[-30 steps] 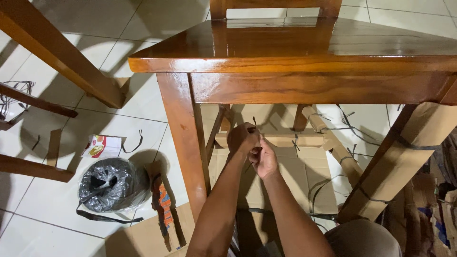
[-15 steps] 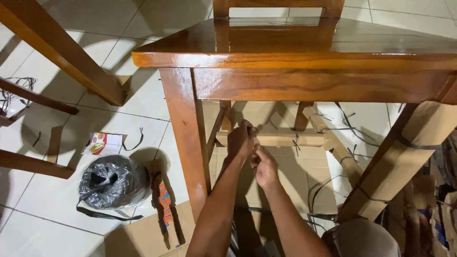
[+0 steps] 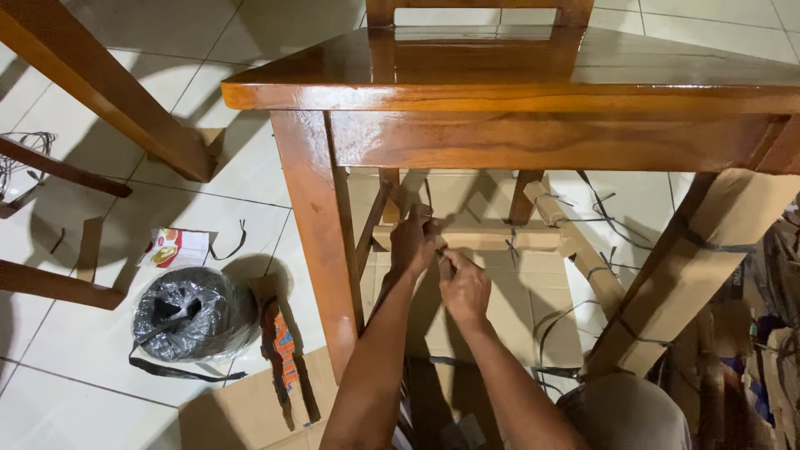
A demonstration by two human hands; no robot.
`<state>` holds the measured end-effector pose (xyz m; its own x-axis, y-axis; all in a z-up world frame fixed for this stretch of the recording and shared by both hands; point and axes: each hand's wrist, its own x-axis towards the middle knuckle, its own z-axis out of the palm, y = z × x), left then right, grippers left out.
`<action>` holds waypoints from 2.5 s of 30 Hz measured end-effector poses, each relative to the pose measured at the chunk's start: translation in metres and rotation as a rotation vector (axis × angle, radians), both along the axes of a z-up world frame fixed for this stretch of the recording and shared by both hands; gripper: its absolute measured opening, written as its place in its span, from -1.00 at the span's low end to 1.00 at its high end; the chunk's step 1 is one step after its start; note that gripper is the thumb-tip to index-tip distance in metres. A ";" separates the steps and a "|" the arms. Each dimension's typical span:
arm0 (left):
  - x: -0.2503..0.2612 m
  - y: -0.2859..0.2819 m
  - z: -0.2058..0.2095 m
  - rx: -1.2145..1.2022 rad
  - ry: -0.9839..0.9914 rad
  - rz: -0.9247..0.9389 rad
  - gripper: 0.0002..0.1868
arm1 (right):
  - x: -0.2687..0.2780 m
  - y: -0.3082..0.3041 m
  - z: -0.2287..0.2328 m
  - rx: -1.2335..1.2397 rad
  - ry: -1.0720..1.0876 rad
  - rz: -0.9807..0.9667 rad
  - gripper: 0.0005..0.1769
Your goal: Wrapping the legs of a wooden chair with cardboard and securing them with plastic ties for protection
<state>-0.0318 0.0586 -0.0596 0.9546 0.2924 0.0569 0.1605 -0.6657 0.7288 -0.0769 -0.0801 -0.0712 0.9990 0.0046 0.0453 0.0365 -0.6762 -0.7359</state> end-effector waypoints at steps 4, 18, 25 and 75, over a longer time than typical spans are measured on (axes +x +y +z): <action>-0.006 -0.003 0.014 -0.033 -0.062 -0.031 -0.89 | 0.009 -0.003 0.011 0.192 -0.015 0.103 -0.80; -0.023 -0.008 0.029 -0.221 -0.201 -0.029 -0.83 | 0.033 -0.033 0.039 -0.049 -0.108 0.473 -0.84; -0.008 0.004 -0.006 0.028 -0.206 -0.139 -0.87 | 0.025 -0.015 0.034 -0.280 -0.790 0.515 -0.93; -0.026 0.000 0.017 -0.185 -0.367 -0.037 -0.65 | 0.046 -0.004 -0.003 0.821 0.297 0.086 -0.72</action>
<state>-0.0580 0.0586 -0.0430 0.8909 0.2953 0.3452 -0.1540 -0.5185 0.8411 -0.0314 -0.0841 -0.0747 0.9677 0.1604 -0.1945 -0.2074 0.0679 -0.9759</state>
